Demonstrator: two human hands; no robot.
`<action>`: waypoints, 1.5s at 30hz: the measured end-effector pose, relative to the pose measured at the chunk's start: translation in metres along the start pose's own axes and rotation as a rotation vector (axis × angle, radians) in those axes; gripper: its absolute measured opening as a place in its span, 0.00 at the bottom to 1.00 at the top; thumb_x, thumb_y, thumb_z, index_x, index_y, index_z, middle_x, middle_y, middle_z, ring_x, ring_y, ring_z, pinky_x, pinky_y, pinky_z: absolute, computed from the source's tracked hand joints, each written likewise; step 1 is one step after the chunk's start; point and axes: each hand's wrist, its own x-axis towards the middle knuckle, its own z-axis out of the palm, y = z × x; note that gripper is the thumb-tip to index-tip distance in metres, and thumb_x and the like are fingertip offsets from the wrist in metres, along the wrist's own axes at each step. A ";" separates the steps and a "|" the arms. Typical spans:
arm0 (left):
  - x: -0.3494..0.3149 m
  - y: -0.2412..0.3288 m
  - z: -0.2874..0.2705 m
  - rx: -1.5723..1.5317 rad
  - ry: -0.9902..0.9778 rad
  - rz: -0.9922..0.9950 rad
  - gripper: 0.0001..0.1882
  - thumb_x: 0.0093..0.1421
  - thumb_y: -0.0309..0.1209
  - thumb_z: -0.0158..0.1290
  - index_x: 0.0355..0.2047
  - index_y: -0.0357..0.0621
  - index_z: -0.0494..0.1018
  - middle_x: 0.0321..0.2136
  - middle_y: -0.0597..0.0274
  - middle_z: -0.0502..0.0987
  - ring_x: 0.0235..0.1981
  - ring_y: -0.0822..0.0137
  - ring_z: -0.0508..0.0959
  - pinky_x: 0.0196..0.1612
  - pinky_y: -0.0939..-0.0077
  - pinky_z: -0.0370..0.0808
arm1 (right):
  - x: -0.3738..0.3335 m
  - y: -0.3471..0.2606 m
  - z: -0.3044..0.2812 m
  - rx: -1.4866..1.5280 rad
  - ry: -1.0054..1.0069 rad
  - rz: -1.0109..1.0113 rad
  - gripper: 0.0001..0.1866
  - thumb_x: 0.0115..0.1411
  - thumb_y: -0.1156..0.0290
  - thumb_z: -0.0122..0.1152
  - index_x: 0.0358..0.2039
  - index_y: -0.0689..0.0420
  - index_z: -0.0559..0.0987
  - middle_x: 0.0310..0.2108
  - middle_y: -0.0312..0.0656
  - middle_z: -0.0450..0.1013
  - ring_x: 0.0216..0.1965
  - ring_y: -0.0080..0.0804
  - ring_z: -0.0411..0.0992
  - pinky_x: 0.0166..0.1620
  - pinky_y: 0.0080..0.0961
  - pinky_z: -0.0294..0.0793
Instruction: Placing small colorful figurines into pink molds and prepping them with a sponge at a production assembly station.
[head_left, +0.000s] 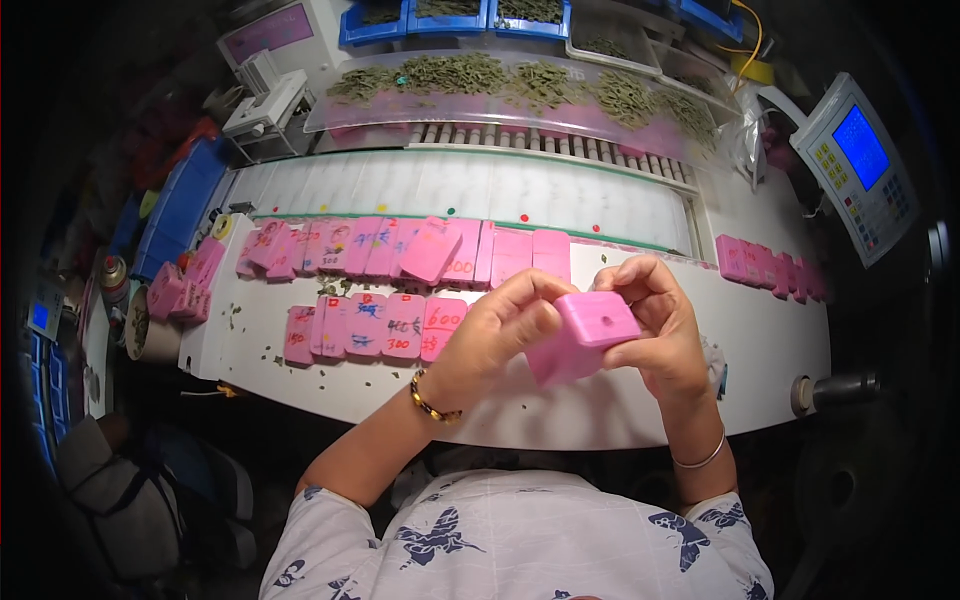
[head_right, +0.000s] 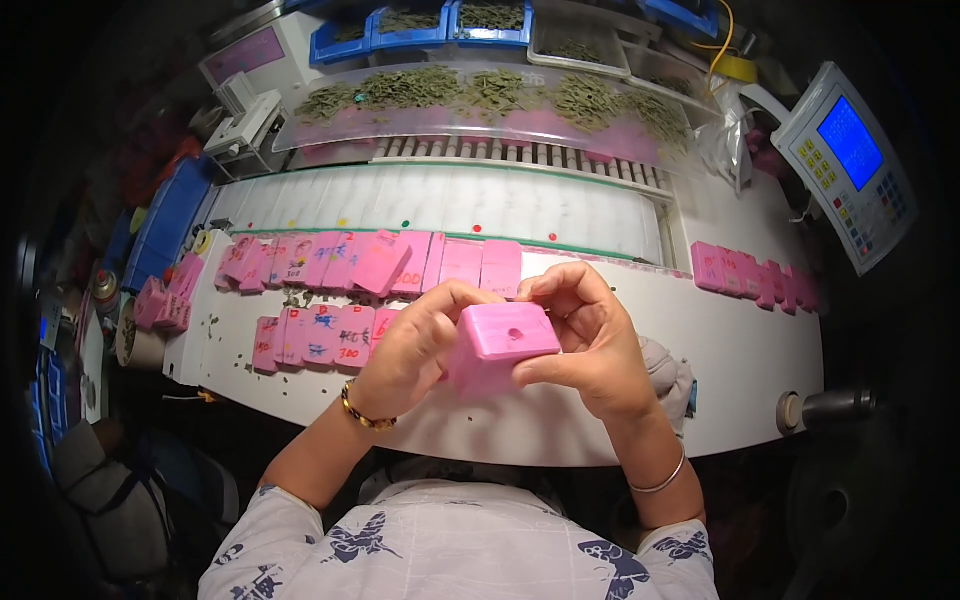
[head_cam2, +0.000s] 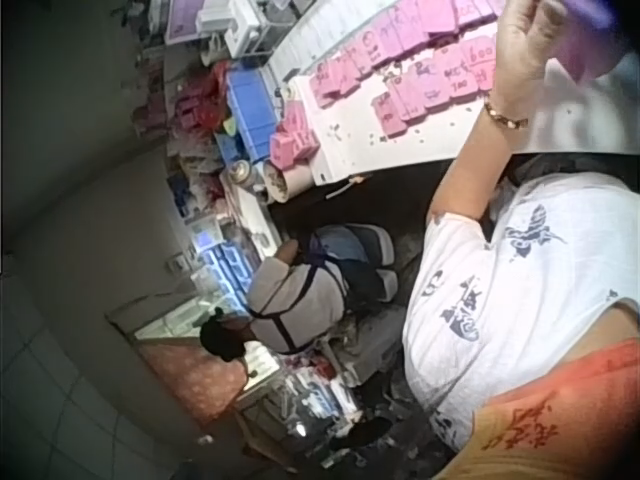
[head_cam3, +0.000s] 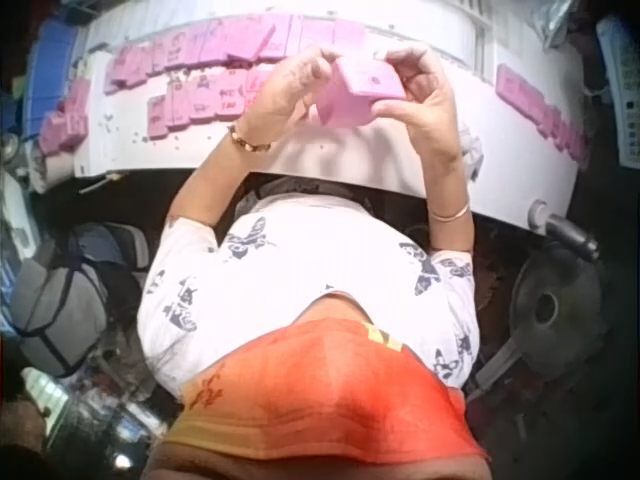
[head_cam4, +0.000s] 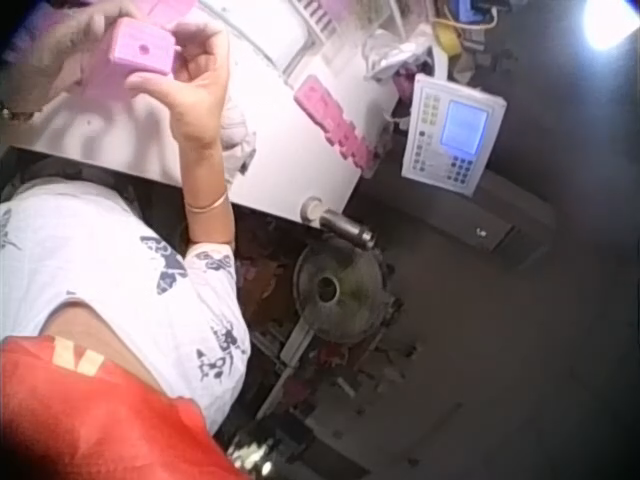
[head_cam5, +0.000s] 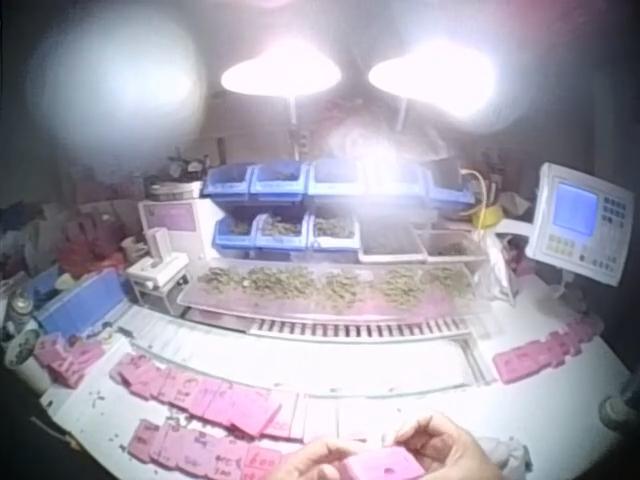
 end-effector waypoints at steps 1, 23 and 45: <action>-0.001 0.003 -0.003 0.002 0.004 0.004 0.27 0.62 0.47 0.58 0.51 0.40 0.68 0.45 0.63 0.74 0.49 0.73 0.73 0.51 0.74 0.71 | 0.002 -0.001 0.000 0.099 -0.044 0.013 0.36 0.36 0.84 0.77 0.46 0.55 0.69 0.45 0.39 0.69 0.49 0.26 0.69 0.55 0.24 0.69; 0.026 0.072 -0.120 1.164 0.729 0.330 0.21 0.46 0.34 0.68 0.33 0.41 0.69 0.34 0.64 0.72 0.37 0.69 0.73 0.43 0.74 0.72 | 0.003 0.018 -0.005 -0.374 0.309 -0.062 0.28 0.54 0.83 0.62 0.56 0.61 0.69 0.53 0.43 0.68 0.54 0.31 0.68 0.54 0.27 0.73; 0.032 0.090 -0.159 1.522 0.670 0.223 0.25 0.58 0.49 0.58 0.44 0.40 0.73 0.43 0.50 0.73 0.44 0.53 0.74 0.50 0.62 0.71 | 0.010 0.048 0.047 -0.991 -0.243 -0.066 0.35 0.48 0.66 0.73 0.54 0.60 0.67 0.55 0.51 0.63 0.58 0.51 0.61 0.57 0.42 0.64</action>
